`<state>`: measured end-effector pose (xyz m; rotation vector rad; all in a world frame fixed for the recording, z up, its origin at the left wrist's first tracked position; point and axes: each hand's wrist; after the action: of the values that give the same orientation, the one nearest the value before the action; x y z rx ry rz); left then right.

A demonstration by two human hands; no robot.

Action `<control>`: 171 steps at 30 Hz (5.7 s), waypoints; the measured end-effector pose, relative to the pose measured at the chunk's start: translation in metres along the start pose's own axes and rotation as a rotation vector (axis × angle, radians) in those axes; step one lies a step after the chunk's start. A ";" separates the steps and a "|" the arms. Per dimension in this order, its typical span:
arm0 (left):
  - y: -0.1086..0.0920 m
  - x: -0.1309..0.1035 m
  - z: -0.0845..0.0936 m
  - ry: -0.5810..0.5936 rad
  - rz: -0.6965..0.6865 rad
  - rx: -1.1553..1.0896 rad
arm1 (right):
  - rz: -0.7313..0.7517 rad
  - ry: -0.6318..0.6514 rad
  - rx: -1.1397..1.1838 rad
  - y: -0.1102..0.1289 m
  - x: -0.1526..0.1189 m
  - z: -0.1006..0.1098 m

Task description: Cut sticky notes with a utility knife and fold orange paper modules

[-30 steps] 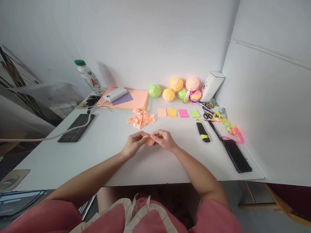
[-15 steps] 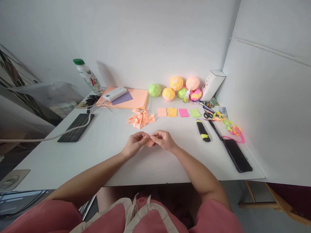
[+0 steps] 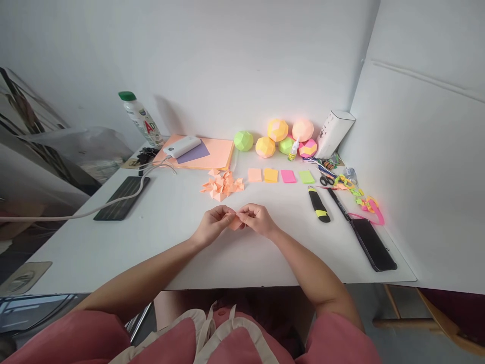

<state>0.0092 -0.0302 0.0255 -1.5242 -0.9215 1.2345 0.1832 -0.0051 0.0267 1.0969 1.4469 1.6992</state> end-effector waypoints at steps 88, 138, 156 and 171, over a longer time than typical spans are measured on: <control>-0.002 0.001 -0.001 -0.155 -0.089 0.112 | 0.141 -0.172 -0.228 -0.003 0.002 0.003; 0.008 0.004 0.004 0.140 -0.108 0.029 | -0.208 0.142 0.117 -0.001 0.003 0.007; 0.009 0.007 0.004 -0.110 -0.178 0.218 | 0.070 -0.051 -0.039 -0.011 0.003 0.007; 0.005 0.002 0.001 -0.077 -0.148 0.308 | 0.044 -0.128 -0.003 -0.011 0.003 0.007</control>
<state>0.0086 -0.0293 0.0206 -1.1540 -0.8334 1.2687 0.1880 0.0032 0.0166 1.2208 1.3488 1.6294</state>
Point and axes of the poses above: each hand's wrist, its own x-axis towards the middle knuckle, its own z-axis out of the back of the hand, y = z × x, and after that the axes turned 11 degrees about z, right-handed
